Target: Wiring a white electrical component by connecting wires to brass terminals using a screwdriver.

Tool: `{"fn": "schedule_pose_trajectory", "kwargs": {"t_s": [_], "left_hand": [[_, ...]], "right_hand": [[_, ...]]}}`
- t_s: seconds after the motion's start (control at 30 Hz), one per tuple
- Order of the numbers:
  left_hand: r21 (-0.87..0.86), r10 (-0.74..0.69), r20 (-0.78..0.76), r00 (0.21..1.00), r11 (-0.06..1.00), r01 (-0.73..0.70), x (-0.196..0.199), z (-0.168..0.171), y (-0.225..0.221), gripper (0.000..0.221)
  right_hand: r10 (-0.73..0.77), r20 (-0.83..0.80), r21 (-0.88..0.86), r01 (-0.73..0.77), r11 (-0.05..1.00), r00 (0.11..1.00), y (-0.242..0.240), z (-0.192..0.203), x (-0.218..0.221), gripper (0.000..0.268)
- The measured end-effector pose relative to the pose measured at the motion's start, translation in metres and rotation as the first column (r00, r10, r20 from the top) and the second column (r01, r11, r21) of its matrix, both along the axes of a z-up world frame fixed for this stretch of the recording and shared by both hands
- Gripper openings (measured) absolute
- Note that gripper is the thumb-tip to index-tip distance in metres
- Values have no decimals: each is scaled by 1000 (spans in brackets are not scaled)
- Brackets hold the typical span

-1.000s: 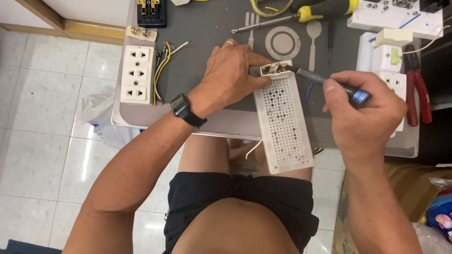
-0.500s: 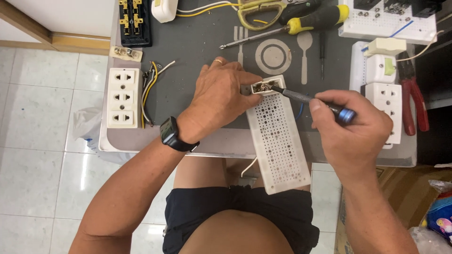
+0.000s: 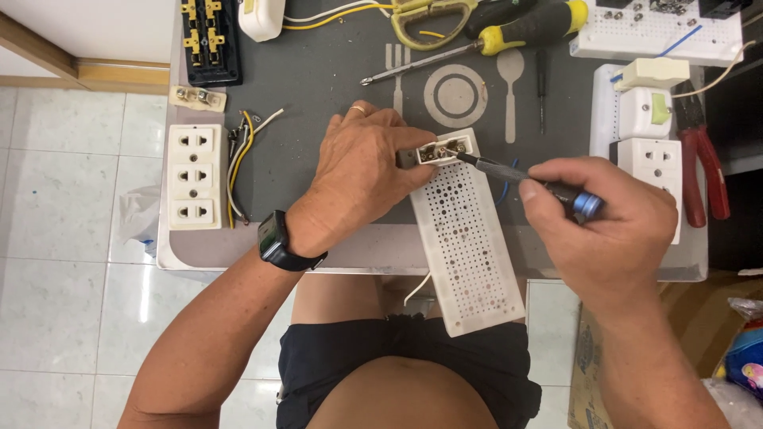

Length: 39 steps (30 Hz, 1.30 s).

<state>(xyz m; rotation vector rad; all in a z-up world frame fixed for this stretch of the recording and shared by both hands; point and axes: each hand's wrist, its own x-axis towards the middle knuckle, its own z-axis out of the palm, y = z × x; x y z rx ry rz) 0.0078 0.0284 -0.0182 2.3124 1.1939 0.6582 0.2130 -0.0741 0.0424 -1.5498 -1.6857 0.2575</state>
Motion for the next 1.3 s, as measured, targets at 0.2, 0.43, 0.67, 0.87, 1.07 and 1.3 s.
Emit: {"fn": "schedule_pose_trajectory", "kwargs": {"t_s": [0.2, 0.43, 0.67, 0.87, 1.07, 1.3], "left_hand": [[3, 6, -24, 1000, 1000, -6, 1, 0, 0, 29], [15, 4, -26, 1000, 1000, -4, 1, 1, -1, 31], [2, 10, -41, 999, 1000, -10, 2, 5, -1, 26], [11, -6, -42, 999, 1000, 7, 1, 2, 1, 29], [-26, -5, -32, 999, 1000, 4, 0, 6, 0, 30], [8, -1, -38, 999, 1000, 1, 1, 0, 2, 33]], "right_hand": [[255, 146, -14, -256, 967, 956, 13, 22, 8, 6], [372, 289, -100, -359, 928, 882, 36, 47, 6, 5], [496, 362, -242, -435, 867, 789, 61, 67, -6, 7], [576, 306, -349, -473, 809, 758, 72, 75, -6, 11], [238, 430, -591, 72, 803, 871, 77, 79, -12, 8], [325, 541, -464, -47, 884, 775, 79, 73, -9, 12]]}}
